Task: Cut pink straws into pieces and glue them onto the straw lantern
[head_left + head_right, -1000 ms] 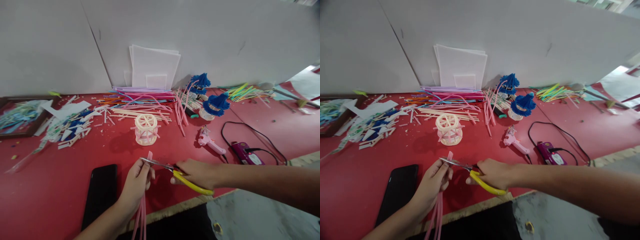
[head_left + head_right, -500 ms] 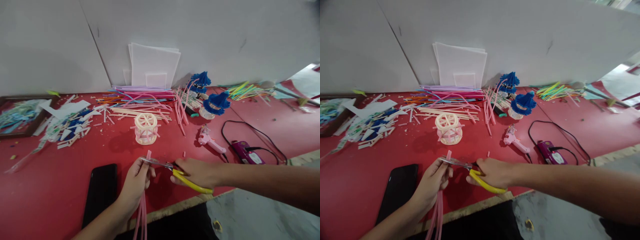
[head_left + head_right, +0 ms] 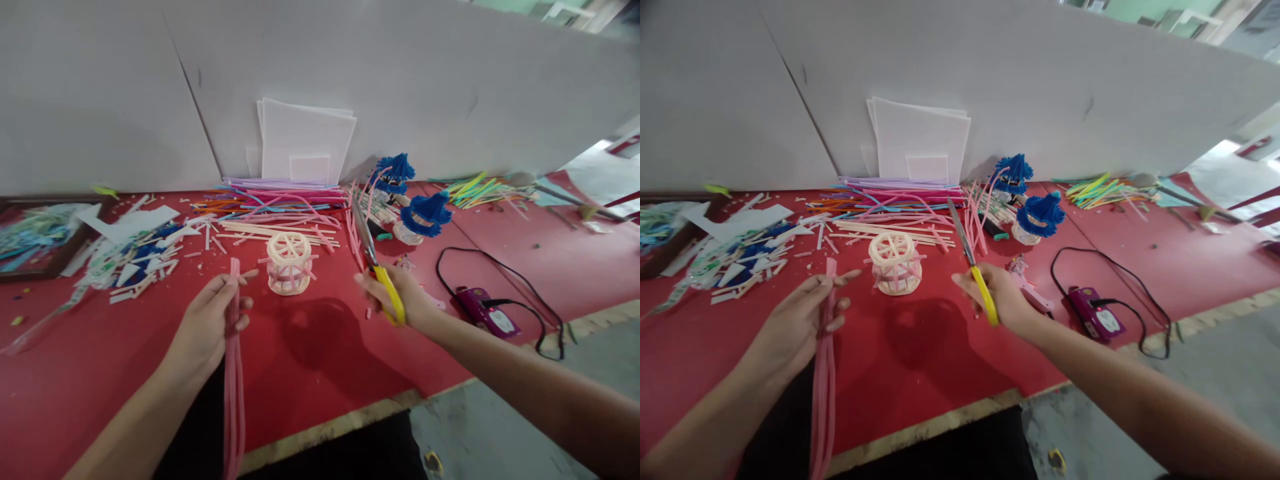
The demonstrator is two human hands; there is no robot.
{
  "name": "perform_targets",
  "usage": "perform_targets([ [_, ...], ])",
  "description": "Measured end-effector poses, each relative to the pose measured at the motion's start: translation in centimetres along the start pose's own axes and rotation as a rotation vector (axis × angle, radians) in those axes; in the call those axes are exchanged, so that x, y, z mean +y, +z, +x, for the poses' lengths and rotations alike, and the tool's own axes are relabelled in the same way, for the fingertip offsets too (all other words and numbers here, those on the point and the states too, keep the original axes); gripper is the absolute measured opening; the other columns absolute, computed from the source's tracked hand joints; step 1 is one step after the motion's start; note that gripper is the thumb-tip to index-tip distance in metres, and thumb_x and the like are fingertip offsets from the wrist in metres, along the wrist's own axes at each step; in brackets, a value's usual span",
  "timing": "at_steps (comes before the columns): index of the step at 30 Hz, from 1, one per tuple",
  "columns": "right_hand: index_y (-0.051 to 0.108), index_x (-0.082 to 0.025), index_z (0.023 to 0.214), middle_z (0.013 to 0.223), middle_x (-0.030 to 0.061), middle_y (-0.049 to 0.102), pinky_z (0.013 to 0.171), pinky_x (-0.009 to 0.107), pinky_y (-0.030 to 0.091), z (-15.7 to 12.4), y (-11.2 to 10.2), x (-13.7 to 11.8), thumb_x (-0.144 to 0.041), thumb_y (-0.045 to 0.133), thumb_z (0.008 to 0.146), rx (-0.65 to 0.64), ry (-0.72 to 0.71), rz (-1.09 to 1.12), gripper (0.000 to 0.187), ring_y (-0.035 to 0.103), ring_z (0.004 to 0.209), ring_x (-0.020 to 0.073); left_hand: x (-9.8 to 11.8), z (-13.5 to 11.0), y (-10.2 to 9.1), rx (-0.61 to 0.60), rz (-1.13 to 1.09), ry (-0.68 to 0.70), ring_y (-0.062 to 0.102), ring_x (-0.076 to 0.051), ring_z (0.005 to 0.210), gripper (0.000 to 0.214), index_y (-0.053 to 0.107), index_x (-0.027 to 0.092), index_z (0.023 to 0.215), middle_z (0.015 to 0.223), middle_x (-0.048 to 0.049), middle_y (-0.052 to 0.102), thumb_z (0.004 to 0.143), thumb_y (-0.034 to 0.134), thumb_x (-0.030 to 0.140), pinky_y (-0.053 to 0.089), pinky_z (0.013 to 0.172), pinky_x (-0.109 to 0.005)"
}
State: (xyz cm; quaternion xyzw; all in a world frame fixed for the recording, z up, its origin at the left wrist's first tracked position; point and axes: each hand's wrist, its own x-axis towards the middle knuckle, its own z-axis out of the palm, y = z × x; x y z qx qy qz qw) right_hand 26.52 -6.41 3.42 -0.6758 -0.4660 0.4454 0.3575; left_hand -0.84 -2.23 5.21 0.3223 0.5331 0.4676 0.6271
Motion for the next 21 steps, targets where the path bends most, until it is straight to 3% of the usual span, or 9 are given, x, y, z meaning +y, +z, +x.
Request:
perform_targets([
  [2,0.049,-0.02,0.079,0.051,-0.0032,0.055,0.036,0.022,0.036,1.9,1.9,-0.4,-0.056,0.067,0.07,-0.026,0.015,0.113,0.041,0.048,0.039,0.011,0.5,0.1,0.9,-0.021,-0.007,-0.021,0.056,-0.007,0.052,0.007,0.056,0.016,0.074,0.109,-0.0067,0.069,0.081,0.058,0.018,0.033,0.035,-0.013],
  [6,0.045,-0.022,0.09,0.067,-0.001,0.061,0.044,0.024,0.047,4.9,6.4,-0.9,-0.049,0.057,0.078,0.011,-0.036,0.247,0.033,0.055,0.049,0.0122,0.4,-0.5,2.0,-0.068,-0.017,-0.018,0.056,-0.007,0.05,0.008,0.056,0.015,0.074,0.107,-0.0073,0.07,0.081,0.058,0.018,0.033,0.034,-0.013],
  [9,0.04,-0.023,0.092,0.08,0.0003,0.062,0.052,0.024,0.051,5.7,9.5,-1.2,-0.038,0.052,0.082,0.019,-0.071,0.316,0.021,0.061,0.062,0.0134,0.2,-0.9,1.7,-0.041,-0.029,-0.021,0.06,-0.009,0.053,0.007,0.057,0.016,0.074,0.099,-0.0056,0.071,0.08,0.059,0.019,0.037,0.036,-0.015],
  [13,0.043,-0.023,0.093,0.078,-0.0006,0.061,0.058,0.026,0.053,6.2,12.7,-2.3,-0.031,0.047,0.086,-0.053,-0.104,0.312,0.011,0.064,0.073,0.016,0.1,-1.1,0.7,-0.016,-0.073,-0.016,0.059,-0.009,0.049,0.007,0.057,0.016,0.074,0.074,-0.0002,0.067,0.08,0.06,0.018,0.038,0.037,-0.015],
  [17,0.053,-0.023,0.092,0.068,-0.0019,0.06,0.057,0.027,0.053,6.3,14.3,-4.0,-0.044,0.05,0.087,-0.201,-0.156,0.202,0.022,0.065,0.068,0.0169,-0.2,-1.3,0.4,-0.04,-0.087,-0.012,0.05,-0.007,0.038,0.007,0.056,0.016,0.074,0.064,0.0018,0.064,0.082,0.057,0.016,0.034,0.034,-0.015],
  [21,0.059,-0.021,0.084,0.064,-0.0035,0.058,0.058,0.025,0.05,6.4,13.7,-4.9,-0.054,0.048,0.087,-0.254,-0.228,0.019,0.035,0.063,0.064,0.0146,-0.2,-1.4,0.7,-0.05,-0.058,0.004,0.051,-0.007,0.04,0.011,0.057,0.016,0.074,0.07,-0.0008,0.068,0.084,0.054,0.018,0.036,0.035,-0.015],
])
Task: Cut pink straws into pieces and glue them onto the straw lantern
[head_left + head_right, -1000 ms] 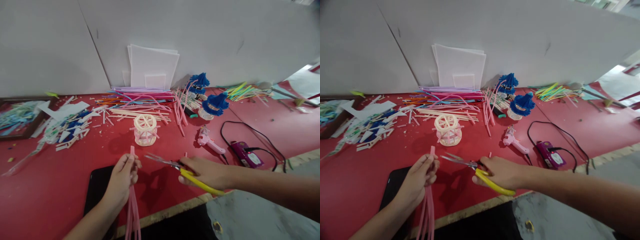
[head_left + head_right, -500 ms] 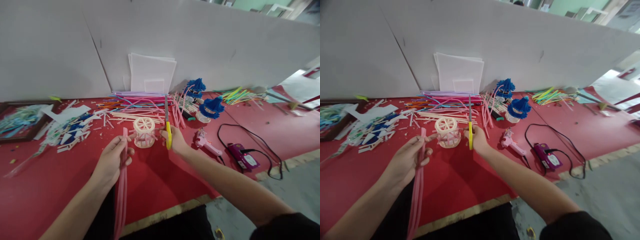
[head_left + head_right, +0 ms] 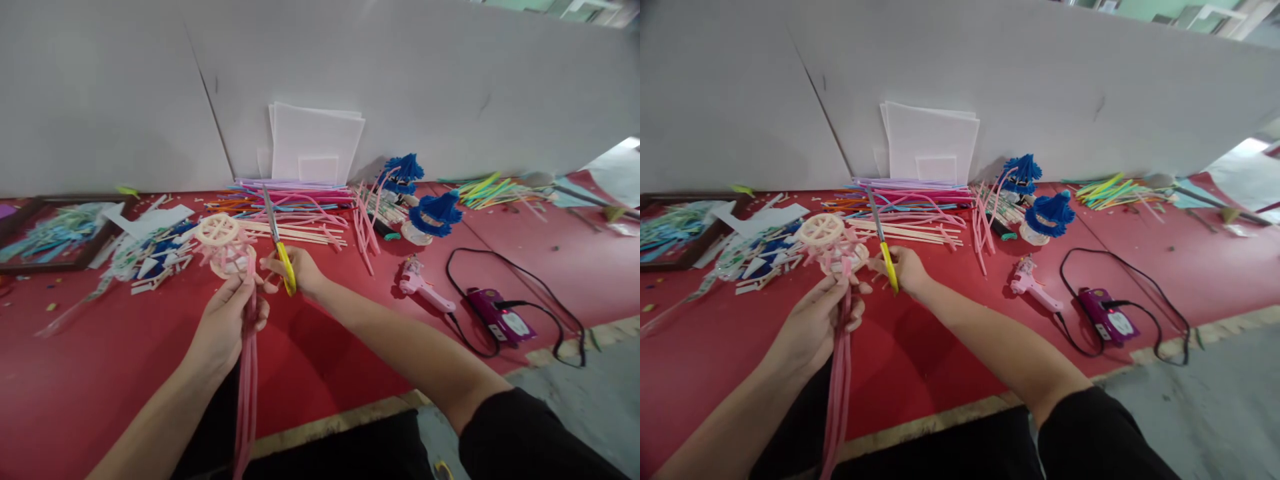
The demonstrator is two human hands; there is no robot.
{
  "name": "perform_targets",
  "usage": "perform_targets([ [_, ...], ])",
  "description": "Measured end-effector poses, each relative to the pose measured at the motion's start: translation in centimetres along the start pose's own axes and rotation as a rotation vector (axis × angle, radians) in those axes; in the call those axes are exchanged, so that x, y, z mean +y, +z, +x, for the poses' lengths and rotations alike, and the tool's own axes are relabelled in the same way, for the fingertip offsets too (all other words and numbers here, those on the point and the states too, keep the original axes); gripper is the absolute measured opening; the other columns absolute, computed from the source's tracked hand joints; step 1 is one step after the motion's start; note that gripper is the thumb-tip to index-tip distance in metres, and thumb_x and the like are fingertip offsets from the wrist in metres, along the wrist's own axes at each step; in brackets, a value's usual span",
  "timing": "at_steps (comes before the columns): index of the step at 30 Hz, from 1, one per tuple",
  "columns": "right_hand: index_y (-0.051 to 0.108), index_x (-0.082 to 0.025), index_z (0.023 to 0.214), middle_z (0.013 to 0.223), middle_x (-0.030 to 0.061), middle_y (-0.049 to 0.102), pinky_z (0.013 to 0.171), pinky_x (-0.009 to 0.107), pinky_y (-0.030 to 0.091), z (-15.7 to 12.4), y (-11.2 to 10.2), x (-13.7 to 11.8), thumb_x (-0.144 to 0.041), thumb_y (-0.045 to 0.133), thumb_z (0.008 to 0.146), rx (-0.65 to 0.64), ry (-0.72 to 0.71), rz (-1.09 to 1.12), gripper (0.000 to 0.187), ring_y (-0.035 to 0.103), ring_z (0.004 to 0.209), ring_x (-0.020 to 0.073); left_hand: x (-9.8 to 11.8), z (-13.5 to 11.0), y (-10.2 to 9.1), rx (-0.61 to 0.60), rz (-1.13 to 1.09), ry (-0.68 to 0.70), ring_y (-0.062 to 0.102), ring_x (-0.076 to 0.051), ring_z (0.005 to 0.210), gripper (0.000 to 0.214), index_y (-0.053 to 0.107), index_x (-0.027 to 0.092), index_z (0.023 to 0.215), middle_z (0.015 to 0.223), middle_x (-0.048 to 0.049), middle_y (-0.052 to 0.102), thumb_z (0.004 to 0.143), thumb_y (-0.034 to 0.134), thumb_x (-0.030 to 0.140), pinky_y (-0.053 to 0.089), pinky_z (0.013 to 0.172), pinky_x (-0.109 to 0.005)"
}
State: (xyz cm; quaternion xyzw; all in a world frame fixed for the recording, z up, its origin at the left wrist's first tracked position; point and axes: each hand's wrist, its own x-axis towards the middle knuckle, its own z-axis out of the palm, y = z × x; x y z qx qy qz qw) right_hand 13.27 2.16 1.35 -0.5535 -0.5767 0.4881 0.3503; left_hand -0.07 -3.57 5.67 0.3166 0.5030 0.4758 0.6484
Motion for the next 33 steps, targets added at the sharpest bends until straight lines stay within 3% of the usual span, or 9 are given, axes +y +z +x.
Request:
perform_targets([
  [2,0.058,-0.019,0.077,0.064,-0.0027,0.058,0.06,0.025,0.047,0.2,-1.4,0.1,-0.053,0.05,0.087,0.043,-0.003,-0.126,0.036,0.062,0.066,0.0143,0.2,0.3,-0.1,0.025,0.033,0.033,0.057,-0.008,0.049,0.01,0.06,0.015,0.077,0.081,-0.0034,0.07,0.085,0.055,0.018,0.042,0.04,-0.015],
  [6,0.058,-0.017,0.076,0.075,0.0029,0.062,0.069,0.028,0.043,0.4,-5.7,1.6,-0.04,0.066,0.075,0.266,0.043,-0.407,0.024,0.06,0.078,0.0191,0.7,1.3,-0.6,0.041,0.12,0.122,0.066,-0.011,0.067,0.011,0.064,0.015,0.088,0.103,-0.007,0.07,0.084,0.057,0.023,0.052,0.05,-0.017],
  [11,0.062,-0.015,0.087,0.079,0.0056,0.066,0.067,0.027,0.041,-1.4,-9.7,4.0,-0.03,0.058,0.082,0.455,0.154,-0.619,0.016,0.061,0.075,0.0184,0.0,2.8,-1.1,-0.045,0.237,0.097,0.068,-0.016,0.08,0.016,0.061,0.017,0.084,0.109,-0.0081,0.07,0.082,0.059,0.032,0.055,0.057,-0.021],
  [14,0.063,-0.014,0.09,0.08,0.0067,0.068,0.066,0.027,0.042,-2.8,-10.5,4.8,-0.028,0.055,0.084,0.496,0.224,-0.71,0.017,0.063,0.075,0.019,-0.8,4.4,-1.5,-0.129,0.544,0.294,0.067,-0.021,0.091,0.025,0.061,0.018,0.09,0.108,-0.0092,0.068,0.086,0.052,0.041,0.058,0.07,-0.03],
  [16,0.065,-0.013,0.093,0.086,0.0092,0.069,0.069,0.028,0.044,-3.4,-10.7,4.9,-0.027,0.056,0.085,0.511,0.258,-0.774,0.018,0.064,0.081,0.0207,-1.0,5.6,-1.7,-0.131,0.749,0.427,0.067,-0.022,0.082,0.028,0.06,0.017,0.085,0.093,-0.0081,0.066,0.086,0.049,0.043,0.058,0.075,-0.039],
  [19,0.066,-0.011,0.1,0.099,0.0153,0.069,0.074,0.03,0.046,-3.7,-10.7,4.6,-0.027,0.055,0.086,0.525,0.309,-0.868,0.023,0.066,0.09,0.0239,-0.6,6.8,-1.9,-0.1,0.829,0.504,0.061,-0.029,0.1,0.025,0.059,0.018,0.075,0.108,-0.0115,0.06,0.082,0.051,0.041,0.059,0.072,-0.043],
  [22,0.067,-0.008,0.1,0.1,0.0187,0.069,0.075,0.031,0.047,-3.4,-10.6,4.3,-0.026,0.056,0.087,0.505,0.351,-0.945,0.025,0.067,0.09,0.0252,-0.1,6.9,-2.0,-0.036,1.017,0.595,0.05,-0.034,0.12,0.022,0.059,0.019,0.075,0.124,-0.0137,0.053,0.084,0.049,0.036,0.055,0.083,-0.048],
  [26,0.067,-0.008,0.1,0.099,0.0196,0.07,0.077,0.031,0.048,-2.9,-10.9,4.4,-0.026,0.057,0.087,0.479,0.363,-1.019,0.025,0.068,0.092,0.0253,0.0,6.5,-2.3,0.04,1.247,0.665,0.045,-0.033,0.127,0.025,0.061,0.018,0.082,0.129,-0.0178,0.052,0.088,0.042,0.033,0.044,0.098,-0.052],
  [33,0.065,-0.002,0.105,0.107,0.024,0.065,0.083,0.034,0.048,-2.8,-12.5,5.5,-0.025,0.052,0.091,0.492,0.31,-1.105,0.03,0.065,0.098,0.0281,0.8,5.2,-3.8,0.058,1.312,0.706,0.053,-0.029,0.115,0.026,0.056,0.019,0.079,0.108,-0.0145,0.062,0.089,0.038,0.035,0.039,0.103,-0.046],
])
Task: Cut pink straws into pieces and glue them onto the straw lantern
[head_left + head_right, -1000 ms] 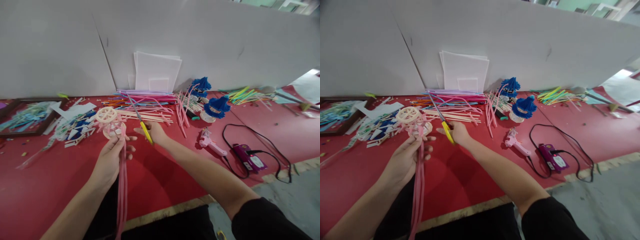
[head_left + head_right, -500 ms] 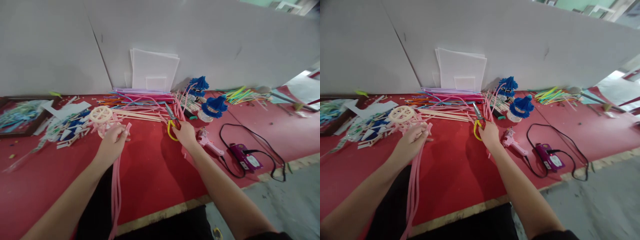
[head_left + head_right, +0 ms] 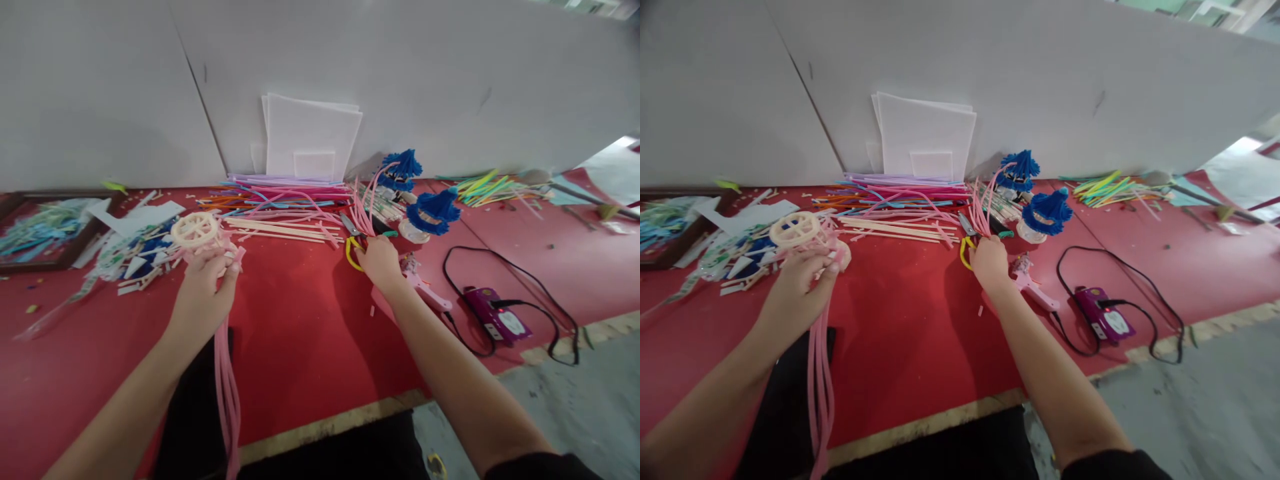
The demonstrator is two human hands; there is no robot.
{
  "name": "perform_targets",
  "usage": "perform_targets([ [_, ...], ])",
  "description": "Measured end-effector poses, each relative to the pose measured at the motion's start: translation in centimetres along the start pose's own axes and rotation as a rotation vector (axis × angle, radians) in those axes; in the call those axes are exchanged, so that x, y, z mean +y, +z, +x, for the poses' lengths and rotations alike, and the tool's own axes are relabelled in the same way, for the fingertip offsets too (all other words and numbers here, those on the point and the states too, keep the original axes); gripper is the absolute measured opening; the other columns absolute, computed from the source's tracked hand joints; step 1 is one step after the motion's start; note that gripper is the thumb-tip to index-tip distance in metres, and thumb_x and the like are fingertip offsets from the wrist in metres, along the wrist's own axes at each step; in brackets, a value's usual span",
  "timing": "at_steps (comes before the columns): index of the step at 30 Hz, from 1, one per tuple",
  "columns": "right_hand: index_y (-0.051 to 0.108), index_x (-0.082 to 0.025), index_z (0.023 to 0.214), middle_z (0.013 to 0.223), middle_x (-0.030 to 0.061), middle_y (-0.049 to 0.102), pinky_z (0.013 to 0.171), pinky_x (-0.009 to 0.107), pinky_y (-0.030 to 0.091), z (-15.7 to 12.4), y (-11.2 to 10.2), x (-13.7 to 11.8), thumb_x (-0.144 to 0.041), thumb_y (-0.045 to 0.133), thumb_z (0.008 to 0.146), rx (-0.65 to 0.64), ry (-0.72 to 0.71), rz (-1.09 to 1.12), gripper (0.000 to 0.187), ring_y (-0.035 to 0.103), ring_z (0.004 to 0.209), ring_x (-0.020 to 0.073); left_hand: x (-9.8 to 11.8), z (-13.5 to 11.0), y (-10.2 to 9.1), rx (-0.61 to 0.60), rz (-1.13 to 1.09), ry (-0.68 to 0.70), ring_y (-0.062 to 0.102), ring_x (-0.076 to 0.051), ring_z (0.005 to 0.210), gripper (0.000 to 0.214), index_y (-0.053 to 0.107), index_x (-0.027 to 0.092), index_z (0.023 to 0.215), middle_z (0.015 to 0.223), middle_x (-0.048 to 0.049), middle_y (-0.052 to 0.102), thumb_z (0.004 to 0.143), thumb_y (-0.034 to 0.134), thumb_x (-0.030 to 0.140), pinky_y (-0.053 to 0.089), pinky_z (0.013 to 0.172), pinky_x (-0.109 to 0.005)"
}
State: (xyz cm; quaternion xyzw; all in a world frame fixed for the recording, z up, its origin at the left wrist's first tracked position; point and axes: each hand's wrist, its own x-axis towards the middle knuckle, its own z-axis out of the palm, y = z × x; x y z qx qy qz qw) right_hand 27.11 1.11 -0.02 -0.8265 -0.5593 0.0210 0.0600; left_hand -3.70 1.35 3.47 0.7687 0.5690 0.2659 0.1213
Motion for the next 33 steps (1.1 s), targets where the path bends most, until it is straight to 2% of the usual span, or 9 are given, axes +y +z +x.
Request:
perform_targets([
  [10,0.067,-0.014,0.106,0.11,0.013,0.065,0.092,0.034,0.048,-6.2,-2.2,1.8,-0.017,0.045,0.093,0.037,-0.28,0.072,0.026,0.061,0.104,0.0238,-1.2,-2.5,-2.8,-0.045,0.011,-0.023,0.056,-0.03,0.112,0.026,0.055,0.018,0.081,0.1,-0.0159,0.064,0.086,0.038,0.037,0.037,0.104,-0.047],
  [12,0.066,-0.014,0.109,0.107,0.0107,0.066,0.087,0.032,0.051,-7.7,-2.1,3.0,-0.009,0.046,0.087,-0.019,-0.398,0.136,0.03,0.064,0.097,0.0208,-1.9,-3.1,-3.2,-0.039,-0.003,-0.036,0.056,-0.03,0.115,0.025,0.057,0.019,0.082,0.105,-0.0159,0.065,0.085,0.039,0.037,0.033,0.108,-0.049],
  [15,0.062,-0.014,0.118,0.119,0.0111,0.065,0.094,0.039,0.049,-9.0,-1.3,5.1,0.0,0.047,0.078,-0.114,-0.63,0.134,0.045,0.061,0.109,0.0241,-2.4,-4.0,-4.0,-0.021,0.039,-0.105,0.057,-0.037,0.113,0.033,0.06,0.018,0.082,0.105,-0.0198,0.065,0.082,0.038,0.043,0.04,0.099,-0.055],
  [18,0.069,-0.015,0.103,0.105,0.0094,0.071,0.088,0.039,0.052,-9.3,-0.4,6.3,-0.004,0.048,0.085,-0.155,-0.658,0.118,0.03,0.066,0.096,0.0226,-1.3,-4.9,-4.7,0.134,0.185,-0.153,0.053,-0.043,0.115,0.041,0.064,0.02,0.079,0.111,-0.0192,0.063,0.079,0.038,0.052,0.029,0.101,-0.066],
  [20,0.07,-0.015,0.091,0.093,0.0083,0.072,0.083,0.036,0.053,-9.3,-0.1,5.9,-0.006,0.049,0.087,-0.168,-0.633,0.121,0.023,0.067,0.088,0.0215,0.6,-5.2,-4.6,0.065,-0.055,-0.22,0.06,-0.037,0.1,0.034,0.062,0.024,0.076,0.091,-0.0106,0.067,0.074,0.045,0.053,0.039,0.095,-0.06],
  [24,0.068,-0.014,0.081,0.083,0.0098,0.069,0.073,0.032,0.05,-9.1,0.0,2.2,-0.003,0.049,0.085,-0.214,-0.676,0.104,0.022,0.065,0.079,0.0209,6.1,-5.2,-2.0,-0.428,-0.91,-0.568,0.062,-0.019,0.065,0.028,0.057,0.023,0.07,0.067,0.0,0.062,0.073,0.06,0.051,0.052,0.07,-0.036],
  [26,0.066,-0.014,0.082,0.082,0.0083,0.067,0.068,0.027,0.047,-8.8,0.1,-0.3,-0.007,0.049,0.087,-0.241,-0.738,0.138,0.019,0.063,0.074,0.0174,8.1,-4.8,0.4,-0.584,-1.267,-0.755,0.054,-0.013,0.049,0.024,0.054,0.021,0.072,0.063,0.0024,0.059,0.076,0.064,0.042,0.049,0.053,-0.028],
  [29,0.065,-0.017,0.086,0.082,0.0043,0.066,0.066,0.023,0.044,-8.1,0.6,-3.3,-0.016,0.056,0.087,-0.28,-0.828,0.197,0.009,0.061,0.073,0.0146,9.2,-3.9,3.9,-0.514,-1.408,-0.876,0.052,-0.009,0.048,0.019,0.052,0.017,0.072,0.071,0.0003,0.06,0.089,0.051,0.025,0.048,0.048,-0.023],
  [33,0.063,-0.015,0.081,0.079,0.0065,0.064,0.065,0.026,0.042,-6.8,1.4,-4.8,-0.012,0.055,0.085,-0.225,-0.738,0.242,0.01,0.059,0.072,0.0167,7.8,-3.2,6.8,-0.397,-1.34,-0.757,0.054,-0.009,0.046,0.018,0.053,0.017,0.076,0.066,0.0019,0.059,0.092,0.047,0.023,0.048,0.046,-0.022],
])
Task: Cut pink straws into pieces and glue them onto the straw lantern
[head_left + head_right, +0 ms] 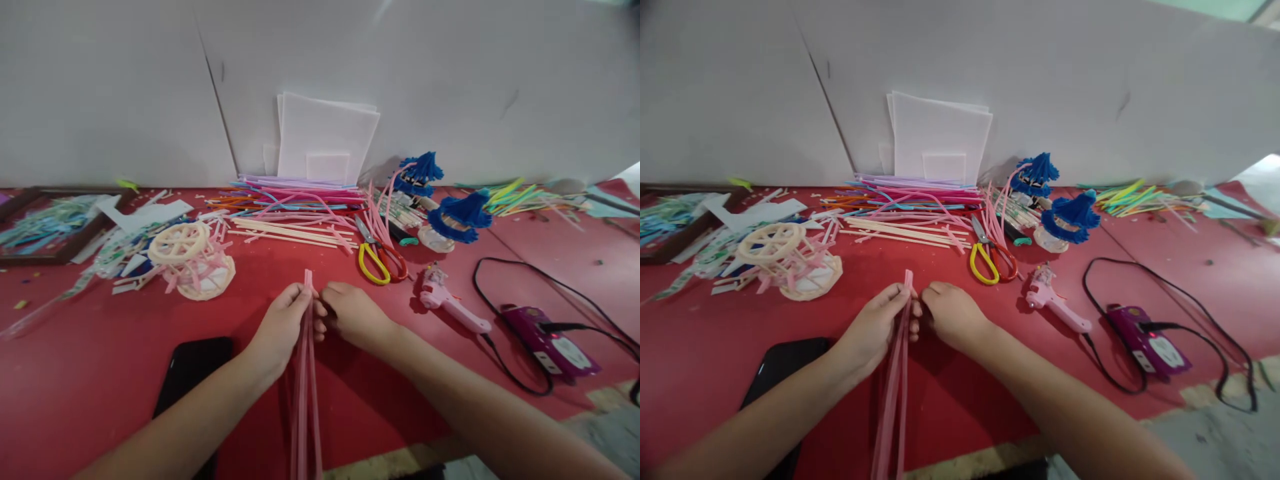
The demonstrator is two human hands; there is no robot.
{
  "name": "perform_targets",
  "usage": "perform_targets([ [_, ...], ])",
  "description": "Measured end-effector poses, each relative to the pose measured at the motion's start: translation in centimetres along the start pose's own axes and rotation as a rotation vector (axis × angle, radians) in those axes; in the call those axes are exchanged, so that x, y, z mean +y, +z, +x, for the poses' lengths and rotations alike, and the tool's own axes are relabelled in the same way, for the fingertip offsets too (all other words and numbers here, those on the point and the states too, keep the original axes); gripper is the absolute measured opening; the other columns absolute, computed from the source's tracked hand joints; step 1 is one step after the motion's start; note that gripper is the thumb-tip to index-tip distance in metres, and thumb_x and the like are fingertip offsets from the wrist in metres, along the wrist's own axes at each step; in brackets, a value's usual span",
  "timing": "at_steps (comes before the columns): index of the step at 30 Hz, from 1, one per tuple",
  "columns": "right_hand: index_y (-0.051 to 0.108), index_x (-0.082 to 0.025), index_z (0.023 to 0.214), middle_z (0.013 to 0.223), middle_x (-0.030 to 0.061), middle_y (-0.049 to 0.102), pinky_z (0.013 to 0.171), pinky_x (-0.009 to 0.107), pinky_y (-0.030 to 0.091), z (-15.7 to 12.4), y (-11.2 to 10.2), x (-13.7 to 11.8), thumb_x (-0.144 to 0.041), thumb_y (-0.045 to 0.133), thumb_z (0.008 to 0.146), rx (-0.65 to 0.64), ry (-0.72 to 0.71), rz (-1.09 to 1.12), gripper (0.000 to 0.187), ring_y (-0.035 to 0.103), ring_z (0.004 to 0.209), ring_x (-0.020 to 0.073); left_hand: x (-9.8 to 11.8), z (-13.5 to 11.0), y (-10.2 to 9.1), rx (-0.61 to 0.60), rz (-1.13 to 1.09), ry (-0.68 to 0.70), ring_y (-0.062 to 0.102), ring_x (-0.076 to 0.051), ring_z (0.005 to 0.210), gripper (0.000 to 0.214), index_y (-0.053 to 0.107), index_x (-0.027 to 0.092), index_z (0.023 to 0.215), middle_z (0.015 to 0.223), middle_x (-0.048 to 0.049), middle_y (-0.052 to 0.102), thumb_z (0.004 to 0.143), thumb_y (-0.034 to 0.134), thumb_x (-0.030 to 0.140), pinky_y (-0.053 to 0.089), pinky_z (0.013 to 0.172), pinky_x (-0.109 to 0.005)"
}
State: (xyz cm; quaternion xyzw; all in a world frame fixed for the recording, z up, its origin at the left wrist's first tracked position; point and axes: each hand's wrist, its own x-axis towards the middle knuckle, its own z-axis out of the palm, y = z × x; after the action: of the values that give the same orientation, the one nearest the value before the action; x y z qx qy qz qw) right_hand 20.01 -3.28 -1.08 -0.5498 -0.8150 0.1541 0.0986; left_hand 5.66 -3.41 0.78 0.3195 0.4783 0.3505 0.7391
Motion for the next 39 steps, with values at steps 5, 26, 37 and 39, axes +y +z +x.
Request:
perform_targets([
  [5,0.065,-0.014,0.091,0.088,0.0081,0.066,0.076,0.027,0.046,0.5,0.4,0.6,-0.013,0.042,0.091,0.155,0.06,0.121,0.023,0.062,0.082,0.0168,-0.1,0.5,-1.2,-0.055,0.062,0.027,0.048,-0.007,0.039,0.019,0.052,0.017,0.075,0.059,0.004,0.056,0.093,0.047,0.021,0.043,0.041,-0.019],
  [26,0.074,-0.025,0.1,0.094,0.0032,0.072,0.086,0.031,0.053,0.4,1.0,1.3,-0.028,0.06,0.087,0.3,-0.057,1.065,0.019,0.067,0.088,0.0143,0.3,0.0,-1.9,-0.298,-0.079,-0.233,0.029,-0.002,0.04,0.018,0.052,0.016,0.079,0.057,0.0066,0.043,0.093,0.048,0.025,0.028,0.04,-0.011],
  [37,0.073,-0.025,0.098,0.079,-0.0013,0.072,0.075,0.027,0.055,0.5,1.2,1.6,-0.036,0.07,0.082,0.207,-0.041,1.424,0.021,0.066,0.071,0.0102,1.0,-0.3,-1.8,-0.405,-0.158,-0.295,0.022,-0.003,0.041,0.018,0.053,0.016,0.078,0.055,0.0068,0.038,0.093,0.049,0.024,0.024,0.038,-0.01],
  [39,0.075,-0.024,0.094,0.078,-0.0012,0.073,0.076,0.028,0.056,0.6,1.2,1.8,-0.038,0.072,0.079,0.17,-0.068,1.462,0.021,0.067,0.071,0.0105,1.3,-0.6,-1.9,-0.466,-0.179,-0.339,0.02,-0.003,0.042,0.018,0.053,0.017,0.077,0.056,0.0069,0.037,0.092,0.051,0.025,0.022,0.038,-0.01],
])
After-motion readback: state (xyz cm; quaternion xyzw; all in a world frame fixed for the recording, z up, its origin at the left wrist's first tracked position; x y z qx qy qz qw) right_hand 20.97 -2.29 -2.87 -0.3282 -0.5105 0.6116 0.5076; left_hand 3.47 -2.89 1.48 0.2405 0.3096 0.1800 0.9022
